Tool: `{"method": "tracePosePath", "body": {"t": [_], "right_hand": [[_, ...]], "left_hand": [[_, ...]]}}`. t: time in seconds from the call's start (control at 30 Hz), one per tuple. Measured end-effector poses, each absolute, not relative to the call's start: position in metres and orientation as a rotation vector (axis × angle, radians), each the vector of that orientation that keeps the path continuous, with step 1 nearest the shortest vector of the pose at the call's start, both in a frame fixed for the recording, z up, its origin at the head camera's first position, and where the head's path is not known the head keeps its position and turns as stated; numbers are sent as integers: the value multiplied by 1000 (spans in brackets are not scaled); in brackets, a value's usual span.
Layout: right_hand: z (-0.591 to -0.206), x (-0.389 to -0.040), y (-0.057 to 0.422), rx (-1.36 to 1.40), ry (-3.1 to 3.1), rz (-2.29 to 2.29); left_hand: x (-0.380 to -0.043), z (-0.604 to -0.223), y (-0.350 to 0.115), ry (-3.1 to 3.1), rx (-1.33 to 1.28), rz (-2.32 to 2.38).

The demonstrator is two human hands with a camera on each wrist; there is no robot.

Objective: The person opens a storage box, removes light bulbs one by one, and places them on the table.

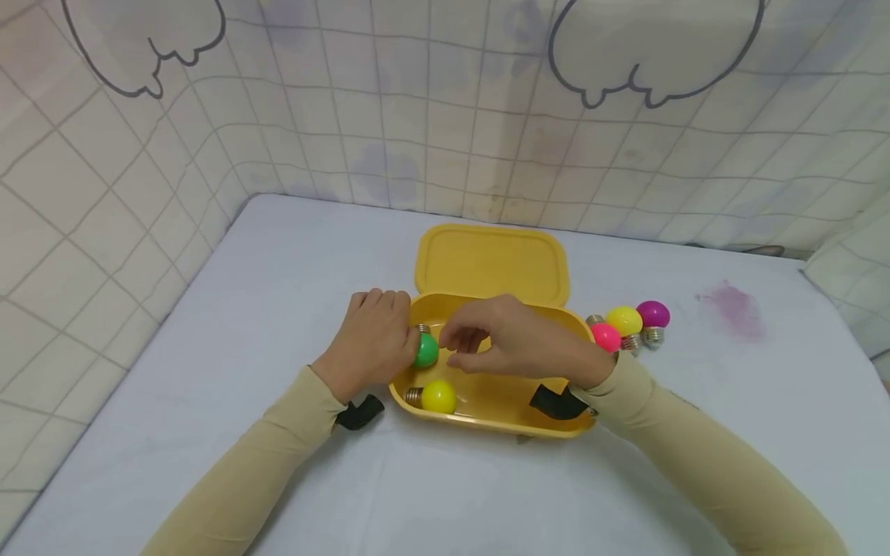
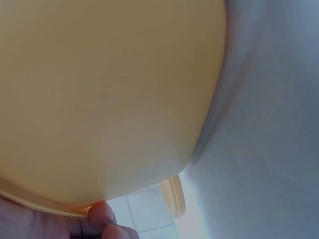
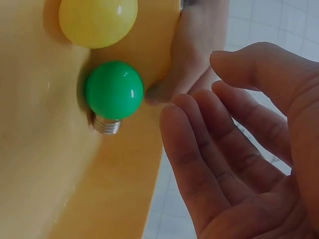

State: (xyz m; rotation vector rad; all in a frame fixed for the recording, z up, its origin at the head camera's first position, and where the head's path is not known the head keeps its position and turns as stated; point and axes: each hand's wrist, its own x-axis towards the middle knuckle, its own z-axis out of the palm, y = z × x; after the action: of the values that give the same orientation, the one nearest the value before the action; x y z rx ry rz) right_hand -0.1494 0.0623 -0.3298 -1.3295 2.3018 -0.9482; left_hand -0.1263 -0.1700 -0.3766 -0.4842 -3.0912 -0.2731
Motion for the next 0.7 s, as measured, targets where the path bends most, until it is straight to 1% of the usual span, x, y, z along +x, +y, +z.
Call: {"method": "tracePosePath", "body": {"t": [0.4, 0.7], "right_hand": [[-346, -150, 36, -1415, 2244, -829], [-354, -147, 30, -1413, 2228, -797]], "left_hand": [[-124, -376, -171, -3061, -516, -243], [-123, -375, -171, -3062, -517, -240]]}}
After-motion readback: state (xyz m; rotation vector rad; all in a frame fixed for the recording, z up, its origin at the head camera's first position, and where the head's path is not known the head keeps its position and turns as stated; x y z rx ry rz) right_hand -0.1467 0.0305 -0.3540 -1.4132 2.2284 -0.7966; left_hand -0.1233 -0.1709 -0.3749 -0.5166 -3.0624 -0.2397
